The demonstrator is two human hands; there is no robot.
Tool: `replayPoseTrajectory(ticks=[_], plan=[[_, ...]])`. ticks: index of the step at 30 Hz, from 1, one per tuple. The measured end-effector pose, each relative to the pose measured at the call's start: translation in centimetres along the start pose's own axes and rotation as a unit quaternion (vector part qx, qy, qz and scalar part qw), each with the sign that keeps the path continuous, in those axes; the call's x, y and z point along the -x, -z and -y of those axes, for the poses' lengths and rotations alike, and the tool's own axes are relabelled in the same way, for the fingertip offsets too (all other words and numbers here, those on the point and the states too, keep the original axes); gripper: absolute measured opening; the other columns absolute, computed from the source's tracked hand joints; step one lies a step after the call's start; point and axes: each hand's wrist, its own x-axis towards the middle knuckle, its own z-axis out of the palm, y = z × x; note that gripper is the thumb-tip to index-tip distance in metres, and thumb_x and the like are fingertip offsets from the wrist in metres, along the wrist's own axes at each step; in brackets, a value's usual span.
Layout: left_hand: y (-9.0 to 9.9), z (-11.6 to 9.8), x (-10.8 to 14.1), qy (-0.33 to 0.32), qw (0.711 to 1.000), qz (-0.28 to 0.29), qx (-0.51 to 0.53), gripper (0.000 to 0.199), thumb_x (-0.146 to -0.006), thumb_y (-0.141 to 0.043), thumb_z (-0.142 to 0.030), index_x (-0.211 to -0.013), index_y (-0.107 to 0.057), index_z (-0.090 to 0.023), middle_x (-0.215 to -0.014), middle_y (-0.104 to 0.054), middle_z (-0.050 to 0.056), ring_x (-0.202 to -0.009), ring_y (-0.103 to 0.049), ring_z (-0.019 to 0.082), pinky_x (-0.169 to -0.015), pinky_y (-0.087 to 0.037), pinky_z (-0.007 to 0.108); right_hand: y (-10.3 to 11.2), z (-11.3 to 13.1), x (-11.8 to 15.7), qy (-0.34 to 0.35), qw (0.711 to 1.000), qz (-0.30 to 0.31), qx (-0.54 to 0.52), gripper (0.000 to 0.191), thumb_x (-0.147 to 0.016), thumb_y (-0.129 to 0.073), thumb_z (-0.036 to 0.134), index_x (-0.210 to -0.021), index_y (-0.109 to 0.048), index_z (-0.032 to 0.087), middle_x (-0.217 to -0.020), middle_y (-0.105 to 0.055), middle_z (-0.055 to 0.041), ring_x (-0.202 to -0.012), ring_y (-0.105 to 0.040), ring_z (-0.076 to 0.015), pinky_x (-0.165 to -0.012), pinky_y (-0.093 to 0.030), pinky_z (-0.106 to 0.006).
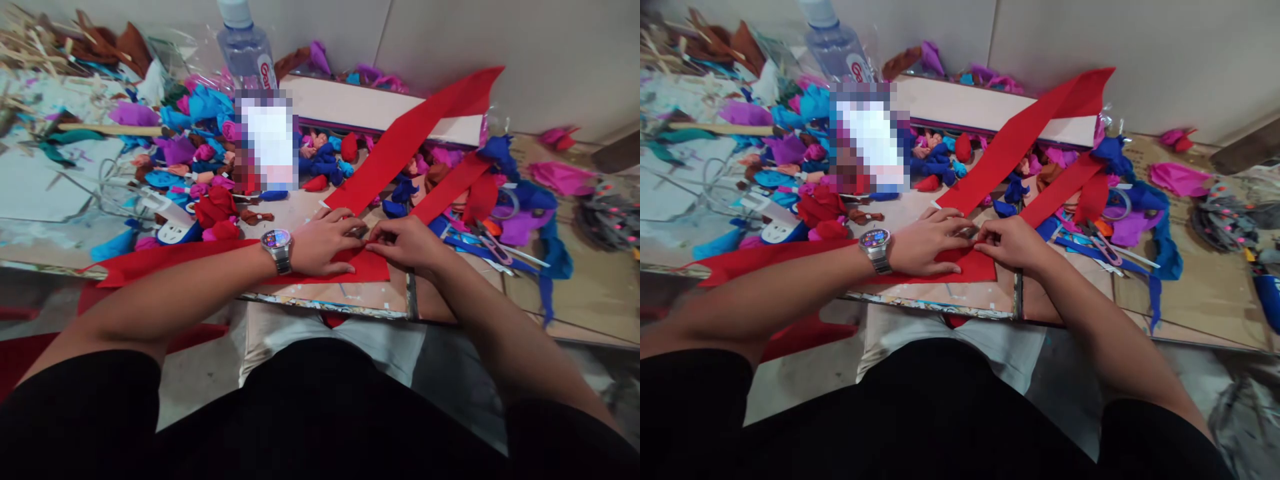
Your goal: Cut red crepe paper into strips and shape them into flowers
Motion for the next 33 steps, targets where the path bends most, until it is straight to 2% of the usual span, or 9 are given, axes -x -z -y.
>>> replayPoseTrajectory(ticks=[13, 25, 29, 33], plan=[[-0.2, -0.2, 0.1, 0.002, 1.000, -0.005, 0.001, 0.062, -0.099, -0.059, -0.058, -0.145, -0.065, -0.018, -0.158, -0.054, 0.019, -0.145, -0.045, 0.041, -0.115, -0.038, 0.057, -0.4, -0.1, 0.1, 0.013, 0.999, 0.012, 0.027, 0.020, -0.092, -0.072, 0.040, -0.086, -0.071, 0.021, -0.071, -0.069, -0.0009, -0.062, -0.058, -0.0151, -0.064, -0.039, -0.029], [-0.6, -0.3, 0.0, 0.015, 0.999, -0.016, 0.024, 0.059, -0.097, -0.065, -0.056, -0.142, -0.067, -0.018, -0.155, -0.057, 0.017, -0.143, -0.047, 0.040, -0.115, -0.037, 0.056, -0.4, 0.2, -0.1, 0.017, 0.999, 0.012, 0.045, 0.014, -0.091, -0.073, 0.034, -0.092, -0.075, 0.020, -0.076, -0.072, -0.0016, -0.065, -0.059, -0.0147, -0.066, -0.039, -0.028], [-0.6, -0.3, 0.0, 0.018, 0.999, -0.015, 0.030, 0.058, -0.097, -0.065, -0.054, -0.142, -0.067, -0.018, -0.156, -0.057, 0.017, -0.143, -0.046, 0.040, -0.116, -0.035, 0.057, 0.0, 0.7, 0.1, 0.004, 0.999, 0.016, 0.041, 0.022, -0.091, -0.073, 0.040, -0.086, -0.071, 0.019, -0.070, -0.067, -0.0006, -0.062, -0.056, -0.0141, -0.064, -0.037, -0.029], [-0.4, -0.3, 0.0, 0.023, 0.999, -0.011, 0.022, 0.059, -0.097, -0.064, -0.054, -0.143, -0.066, -0.016, -0.156, -0.056, 0.018, -0.144, -0.046, 0.040, -0.116, -0.036, 0.056, 0.7, 1.3, 0.4, 0.007, 1.000, 0.015, 0.018, 0.030, -0.097, -0.064, 0.044, -0.082, -0.070, 0.018, -0.065, -0.063, -0.0003, -0.060, -0.052, -0.0138, -0.063, -0.036, -0.030]])
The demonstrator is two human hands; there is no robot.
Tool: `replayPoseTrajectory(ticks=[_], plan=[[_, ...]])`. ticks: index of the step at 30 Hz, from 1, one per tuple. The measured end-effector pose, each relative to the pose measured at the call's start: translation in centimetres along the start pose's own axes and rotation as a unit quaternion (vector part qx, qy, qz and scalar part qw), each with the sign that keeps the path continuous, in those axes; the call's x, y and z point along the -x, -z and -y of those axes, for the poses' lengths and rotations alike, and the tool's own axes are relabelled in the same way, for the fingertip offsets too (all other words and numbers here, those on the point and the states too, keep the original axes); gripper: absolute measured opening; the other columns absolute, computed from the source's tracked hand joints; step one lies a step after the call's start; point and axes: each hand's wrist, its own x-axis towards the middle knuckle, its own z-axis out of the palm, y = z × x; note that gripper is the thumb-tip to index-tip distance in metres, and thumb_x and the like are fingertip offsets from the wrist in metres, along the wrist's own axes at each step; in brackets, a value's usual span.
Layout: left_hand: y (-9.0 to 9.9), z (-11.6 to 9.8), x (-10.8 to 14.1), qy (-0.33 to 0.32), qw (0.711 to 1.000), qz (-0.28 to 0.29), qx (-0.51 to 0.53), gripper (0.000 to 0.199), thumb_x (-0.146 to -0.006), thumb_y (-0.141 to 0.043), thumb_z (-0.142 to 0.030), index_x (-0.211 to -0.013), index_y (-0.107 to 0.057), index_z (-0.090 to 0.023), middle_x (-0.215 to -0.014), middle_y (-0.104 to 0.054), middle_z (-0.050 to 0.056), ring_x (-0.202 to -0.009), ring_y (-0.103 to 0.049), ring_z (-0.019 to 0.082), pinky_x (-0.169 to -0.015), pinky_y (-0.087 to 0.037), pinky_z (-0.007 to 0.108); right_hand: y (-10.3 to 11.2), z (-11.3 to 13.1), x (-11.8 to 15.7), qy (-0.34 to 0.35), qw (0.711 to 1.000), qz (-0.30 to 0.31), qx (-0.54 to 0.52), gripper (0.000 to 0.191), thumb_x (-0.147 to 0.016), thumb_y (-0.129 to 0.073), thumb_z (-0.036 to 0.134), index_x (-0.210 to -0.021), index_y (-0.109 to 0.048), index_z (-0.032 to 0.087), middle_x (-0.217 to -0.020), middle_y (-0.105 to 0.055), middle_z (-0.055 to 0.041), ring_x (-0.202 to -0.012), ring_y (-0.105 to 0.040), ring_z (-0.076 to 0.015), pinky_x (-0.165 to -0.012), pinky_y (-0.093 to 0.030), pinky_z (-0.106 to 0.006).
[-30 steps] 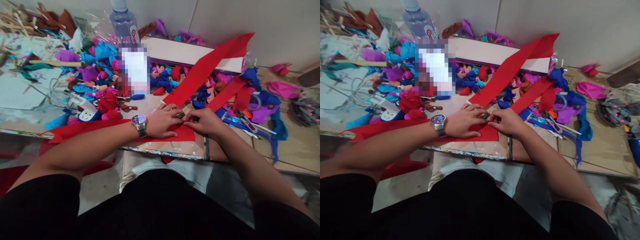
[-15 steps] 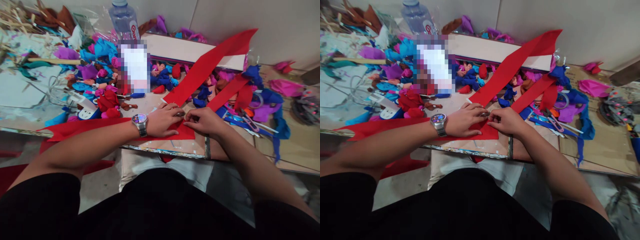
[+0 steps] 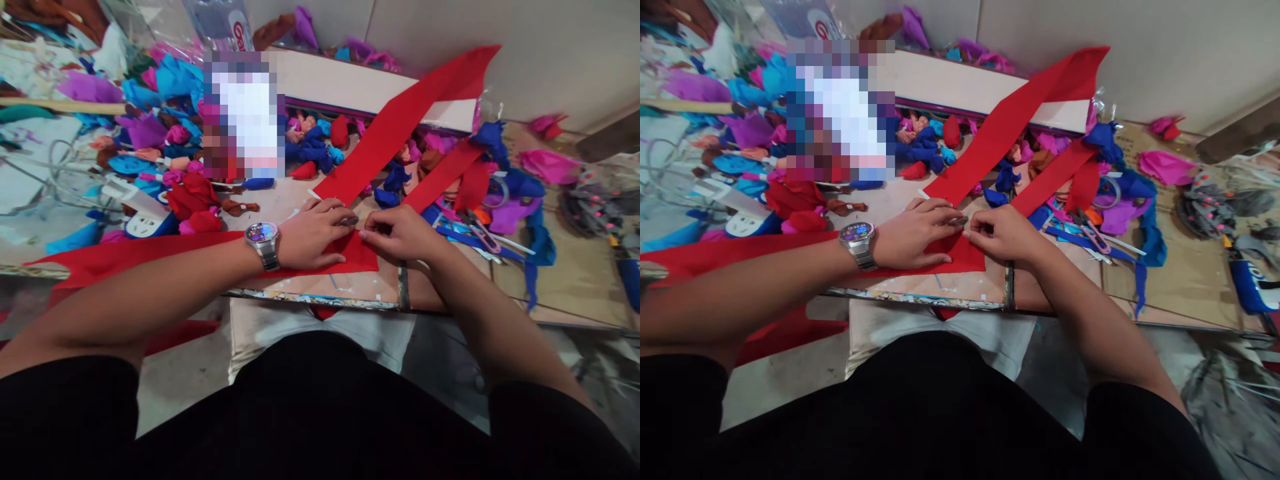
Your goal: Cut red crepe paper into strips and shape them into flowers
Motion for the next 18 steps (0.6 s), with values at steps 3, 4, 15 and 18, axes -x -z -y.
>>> replayPoseTrajectory(ticks=[3, 4, 15, 18], plan=[[0.1, 0.0, 0.0, -0.001, 1.000, -0.001, -0.003, 0.058, -0.098, -0.064, -0.054, -0.142, -0.066, -0.016, -0.156, -0.057, 0.018, -0.143, -0.046, 0.040, -0.116, -0.036, 0.056, 0.2, -0.1, 0.0, 0.010, 1.000, -0.002, -0.024, 0.024, -0.098, -0.057, 0.032, -0.088, -0.074, 0.018, -0.072, -0.070, -0.0026, -0.067, -0.059, -0.0164, -0.067, -0.040, -0.030], [0.1, 0.0, 0.0, -0.002, 1.000, -0.001, -0.004, 0.058, -0.098, -0.064, -0.054, -0.142, -0.066, -0.016, -0.156, -0.057, 0.018, -0.143, -0.047, 0.040, -0.116, -0.036, 0.056, 0.2, -0.2, 0.0, 0.015, 0.999, -0.001, -0.034, 0.021, -0.096, -0.056, 0.026, -0.089, -0.075, 0.018, -0.076, -0.073, -0.0034, -0.071, -0.063, -0.0177, -0.069, -0.043, -0.030], [-0.1, 0.0, 0.0, -0.005, 1.000, -0.002, -0.010, 0.057, -0.099, -0.063, -0.054, -0.141, -0.066, -0.016, -0.156, -0.057, 0.017, -0.144, -0.047, 0.040, -0.116, -0.038, 0.056, -0.6, -1.2, -0.3, 0.074, 0.997, -0.006, -0.020, 0.019, -0.088, -0.063, 0.019, -0.099, -0.078, 0.018, -0.089, -0.079, -0.0059, -0.077, -0.070, -0.0191, -0.070, -0.049, -0.029], [-0.1, 0.0, 0.0, -0.003, 1.000, -0.005, -0.006, 0.057, -0.098, -0.064, -0.054, -0.141, -0.066, -0.016, -0.155, -0.057, 0.017, -0.144, -0.048, 0.040, -0.116, -0.038, 0.056, -0.7, -1.2, -0.4, 0.085, 0.996, -0.006, -0.020, 0.015, -0.088, -0.066, 0.020, -0.098, -0.078, 0.018, -0.087, -0.078, -0.0043, -0.074, -0.067, -0.0170, -0.069, -0.048, -0.028]])
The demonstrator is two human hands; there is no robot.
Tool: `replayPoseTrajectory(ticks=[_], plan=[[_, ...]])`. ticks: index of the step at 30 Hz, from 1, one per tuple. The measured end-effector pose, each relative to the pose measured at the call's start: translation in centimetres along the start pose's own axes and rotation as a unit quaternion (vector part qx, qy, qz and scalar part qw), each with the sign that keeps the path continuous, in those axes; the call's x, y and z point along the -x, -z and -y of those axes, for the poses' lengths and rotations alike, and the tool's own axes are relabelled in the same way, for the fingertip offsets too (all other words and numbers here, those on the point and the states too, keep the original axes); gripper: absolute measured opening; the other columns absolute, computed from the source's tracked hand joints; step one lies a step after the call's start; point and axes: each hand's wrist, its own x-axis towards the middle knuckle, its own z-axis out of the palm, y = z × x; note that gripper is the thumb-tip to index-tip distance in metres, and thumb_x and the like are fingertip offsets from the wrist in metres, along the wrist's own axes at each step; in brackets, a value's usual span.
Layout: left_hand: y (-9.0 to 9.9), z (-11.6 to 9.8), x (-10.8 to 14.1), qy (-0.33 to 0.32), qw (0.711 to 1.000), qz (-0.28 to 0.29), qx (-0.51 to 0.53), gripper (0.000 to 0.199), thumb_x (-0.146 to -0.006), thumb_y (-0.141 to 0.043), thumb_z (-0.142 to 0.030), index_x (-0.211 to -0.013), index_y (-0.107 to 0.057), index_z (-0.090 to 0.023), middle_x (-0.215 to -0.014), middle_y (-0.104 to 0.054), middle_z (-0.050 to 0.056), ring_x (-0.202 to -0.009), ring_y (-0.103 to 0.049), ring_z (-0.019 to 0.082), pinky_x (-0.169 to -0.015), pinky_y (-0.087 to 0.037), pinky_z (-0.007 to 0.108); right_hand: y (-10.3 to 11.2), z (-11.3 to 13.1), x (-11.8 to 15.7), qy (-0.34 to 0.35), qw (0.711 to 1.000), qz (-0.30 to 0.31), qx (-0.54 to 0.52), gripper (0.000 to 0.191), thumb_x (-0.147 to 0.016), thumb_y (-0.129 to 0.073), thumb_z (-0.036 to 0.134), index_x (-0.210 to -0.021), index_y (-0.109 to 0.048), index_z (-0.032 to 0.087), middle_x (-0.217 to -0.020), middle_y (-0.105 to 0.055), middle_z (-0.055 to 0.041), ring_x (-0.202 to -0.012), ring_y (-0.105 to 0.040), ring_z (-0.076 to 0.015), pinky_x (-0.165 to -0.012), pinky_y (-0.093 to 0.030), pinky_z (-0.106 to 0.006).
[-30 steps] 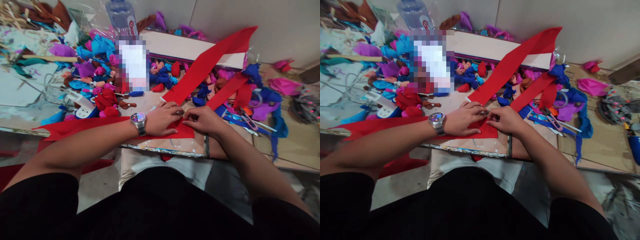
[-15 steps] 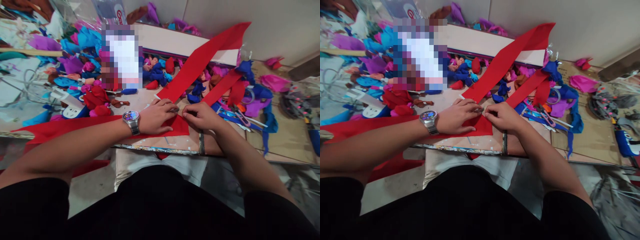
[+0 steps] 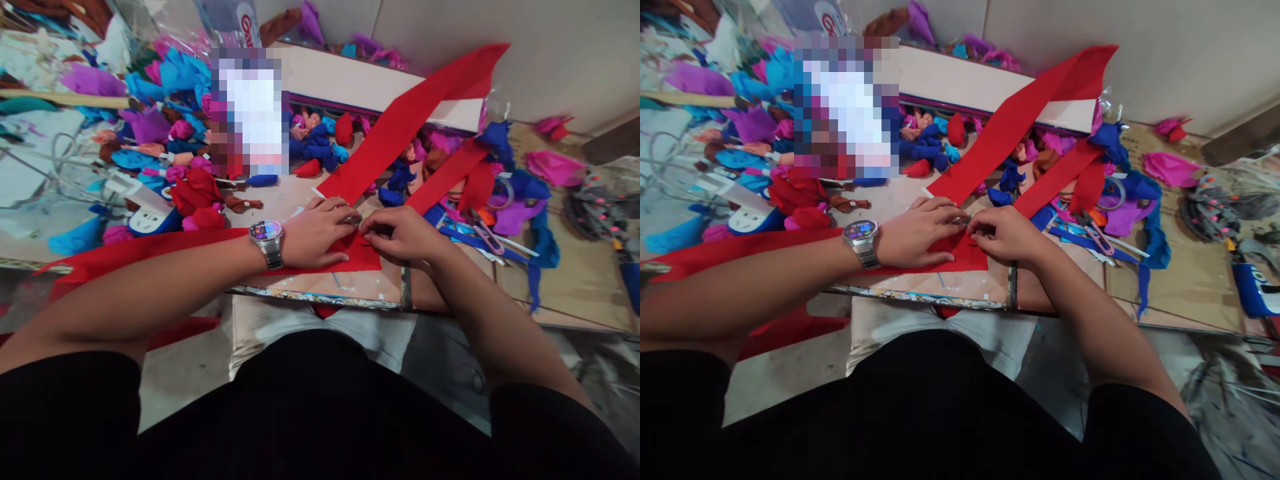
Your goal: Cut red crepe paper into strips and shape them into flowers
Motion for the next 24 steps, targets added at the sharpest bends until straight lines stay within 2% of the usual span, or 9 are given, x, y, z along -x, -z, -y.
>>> replayPoseTrajectory(ticks=[5, 20, 24], plan=[[-0.02, 0.01, -0.01, -0.005, 1.000, -0.008, 0.008, 0.057, -0.097, -0.066, -0.053, -0.142, -0.064, -0.018, -0.153, -0.059, 0.018, -0.143, -0.049, 0.039, -0.115, -0.040, 0.055, 0.05, -0.01, -0.11, 0.007, 1.000, 0.007, -0.002, 0.011, -0.088, -0.070, 0.022, -0.096, -0.078, 0.018, -0.081, -0.074, -0.0026, -0.068, -0.061, -0.0146, -0.065, -0.045, -0.027], [-0.17, -0.06, 0.07, -0.009, 1.000, -0.009, -0.007, 0.054, -0.098, -0.065, -0.052, -0.140, -0.067, -0.019, -0.153, -0.058, 0.017, -0.141, -0.049, 0.039, -0.112, -0.040, 0.055, -0.27, -0.20, -0.11, -0.003, 1.000, -0.007, -0.010, 0.010, -0.087, -0.073, 0.022, -0.096, -0.078, 0.019, -0.077, -0.072, -0.0003, -0.065, -0.057, -0.0138, -0.064, -0.040, -0.028], [-0.24, -0.04, 0.09, -0.009, 1.000, -0.012, -0.007, 0.052, -0.098, -0.065, -0.052, -0.140, -0.067, -0.022, -0.154, -0.058, 0.016, -0.141, -0.049, 0.039, -0.111, -0.040, 0.055, -0.25, -0.25, -0.13, 0.000, 1.000, -0.004, -0.012, 0.010, -0.086, -0.073, 0.020, -0.095, -0.077, 0.019, -0.077, -0.071, -0.0005, -0.064, -0.056, -0.0133, -0.063, -0.039, -0.028]])
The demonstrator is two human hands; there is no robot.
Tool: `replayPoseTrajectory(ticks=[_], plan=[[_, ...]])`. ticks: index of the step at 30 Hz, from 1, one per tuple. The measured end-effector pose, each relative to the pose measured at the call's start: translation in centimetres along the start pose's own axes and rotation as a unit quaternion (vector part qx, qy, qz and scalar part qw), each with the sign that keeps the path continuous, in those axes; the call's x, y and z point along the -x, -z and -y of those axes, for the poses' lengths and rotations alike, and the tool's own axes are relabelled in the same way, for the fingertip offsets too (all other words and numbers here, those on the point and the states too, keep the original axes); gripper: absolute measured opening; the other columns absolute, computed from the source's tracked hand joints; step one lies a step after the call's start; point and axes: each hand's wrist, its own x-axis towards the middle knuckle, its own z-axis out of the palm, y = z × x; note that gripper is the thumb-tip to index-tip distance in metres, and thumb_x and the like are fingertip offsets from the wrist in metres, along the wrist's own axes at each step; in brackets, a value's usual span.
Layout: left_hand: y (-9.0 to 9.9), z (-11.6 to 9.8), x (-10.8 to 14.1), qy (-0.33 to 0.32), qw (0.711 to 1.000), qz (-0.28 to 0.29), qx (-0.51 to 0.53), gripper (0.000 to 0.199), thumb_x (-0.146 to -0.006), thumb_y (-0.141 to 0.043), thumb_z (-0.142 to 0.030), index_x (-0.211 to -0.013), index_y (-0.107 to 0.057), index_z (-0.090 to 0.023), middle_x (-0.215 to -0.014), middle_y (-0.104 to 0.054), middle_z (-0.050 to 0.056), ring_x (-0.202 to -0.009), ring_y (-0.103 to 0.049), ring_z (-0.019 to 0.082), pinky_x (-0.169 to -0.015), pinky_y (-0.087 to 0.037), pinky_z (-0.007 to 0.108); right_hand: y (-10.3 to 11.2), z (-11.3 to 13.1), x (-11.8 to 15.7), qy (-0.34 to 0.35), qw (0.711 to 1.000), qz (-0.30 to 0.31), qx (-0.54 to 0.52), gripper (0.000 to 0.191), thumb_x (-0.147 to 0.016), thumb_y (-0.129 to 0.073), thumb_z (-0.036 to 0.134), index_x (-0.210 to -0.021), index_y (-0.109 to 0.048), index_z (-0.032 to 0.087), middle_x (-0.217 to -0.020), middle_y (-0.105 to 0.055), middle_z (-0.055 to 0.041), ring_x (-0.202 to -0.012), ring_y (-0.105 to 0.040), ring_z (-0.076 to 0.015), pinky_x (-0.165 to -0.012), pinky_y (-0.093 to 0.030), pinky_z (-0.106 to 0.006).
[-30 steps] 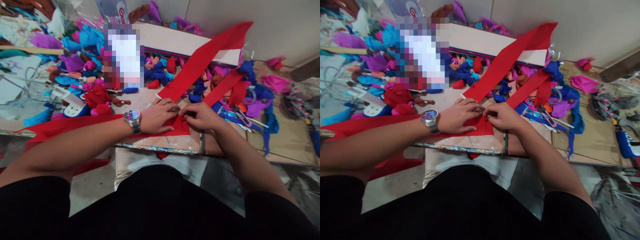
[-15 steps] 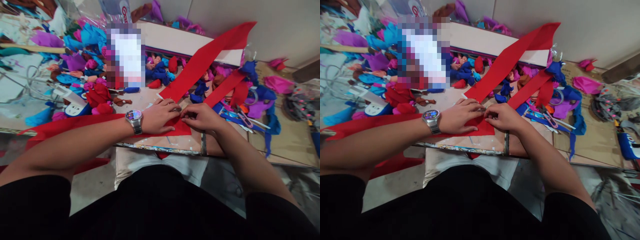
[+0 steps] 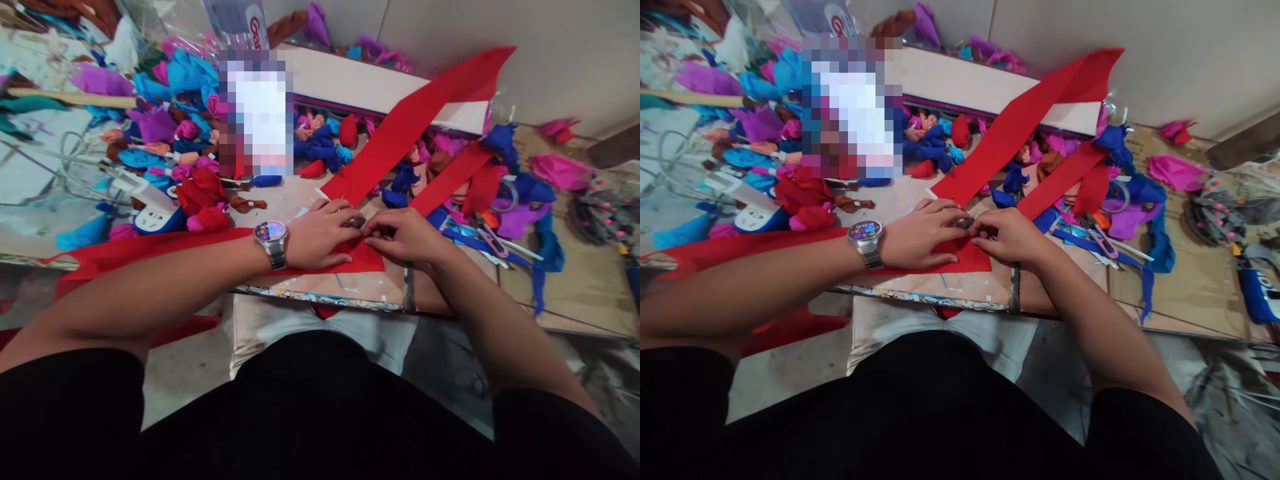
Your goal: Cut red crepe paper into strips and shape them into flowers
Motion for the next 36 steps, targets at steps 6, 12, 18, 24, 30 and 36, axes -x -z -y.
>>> replayPoseTrajectory(ticks=[6, 12, 18, 24, 30, 36], plan=[[-0.05, 0.02, 0.05, -0.009, 1.000, -0.005, -0.002, 0.047, -0.098, -0.065, -0.048, -0.137, -0.071, -0.024, -0.153, -0.058, 0.015, -0.141, -0.048, 0.039, -0.112, -0.039, 0.057, 0.00, -0.04, 0.06, -0.008, 1.000, 0.000, -0.004, 0.009, -0.086, -0.074, 0.021, -0.094, -0.077, 0.019, -0.075, -0.070, 0.0001, -0.063, -0.055, -0.0128, -0.062, -0.039, -0.027], [0.24, -0.05, 0.07, -0.018, 1.000, -0.004, 0.004, 0.039, -0.097, -0.066, -0.042, -0.132, -0.074, -0.029, -0.156, -0.056, 0.012, -0.143, -0.047, 0.038, -0.114, -0.039, 0.057, 0.12, 0.14, -0.04, -0.019, 1.000, 0.009, 0.005, 0.009, -0.088, -0.074, 0.025, -0.094, -0.077, 0.018, -0.073, -0.069, 0.0002, -0.062, -0.055, -0.0129, -0.062, -0.039, -0.028], [0.42, -0.13, 0.05, -0.020, 1.000, -0.006, 0.006, 0.035, -0.097, -0.066, -0.041, -0.127, -0.077, -0.027, -0.155, -0.057, 0.014, -0.144, -0.047, 0.039, -0.115, -0.039, 0.058, 0.15, 0.21, 0.01, -0.034, 0.999, 0.009, 0.015, 0.015, -0.089, -0.075, 0.030, -0.099, -0.076, 0.019, -0.070, -0.066, 0.0014, -0.061, -0.053, -0.0131, -0.061, -0.036, -0.027], [0.39, -0.16, 0.06, -0.020, 1.000, -0.001, 0.000, 0.039, -0.098, -0.064, -0.045, -0.131, -0.075, -0.026, -0.154, -0.058, 0.014, -0.143, -0.048, 0.038, -0.114, -0.040, 0.057, 0.22, 0.53, -0.04, -0.045, 0.999, 0.015, 0.008, 0.015, -0.090, -0.074, 0.031, -0.097, -0.077, 0.018, -0.069, -0.066, 0.0014, -0.059, -0.051, -0.0120, -0.059, -0.035, -0.027], [0.39, -0.20, 0.10, -0.020, 1.000, -0.002, -0.004, 0.037, -0.099, -0.065, -0.045, -0.127, -0.076, -0.026, -0.152, -0.059, 0.013, -0.142, -0.049, 0.038, -0.112, -0.041, 0.056, 0.18, 0.44, 0.02, -0.050, 0.999, 0.013, 0.001, 0.015, -0.090, -0.075, 0.031, -0.097, -0.077, 0.018, -0.068, -0.064, 0.0025, -0.058, -0.051, -0.0117, -0.059, -0.036, -0.027], [0.59, -0.26, 0.08, -0.020, 1.000, -0.001, -0.006, 0.034, -0.099, -0.065, -0.045, -0.122, -0.077, -0.024, -0.151, -0.060, 0.013, -0.142, -0.050, 0.038, -0.111, -0.042, 0.055, 0.20, 0.25, 0.12, -0.038, 0.999, 0.018, 0.001, 0.013, -0.090, -0.074, 0.030, -0.097, -0.076, 0.019, -0.069, -0.065, 0.0019, -0.059, -0.053, -0.0124, -0.059, -0.037, -0.026]])
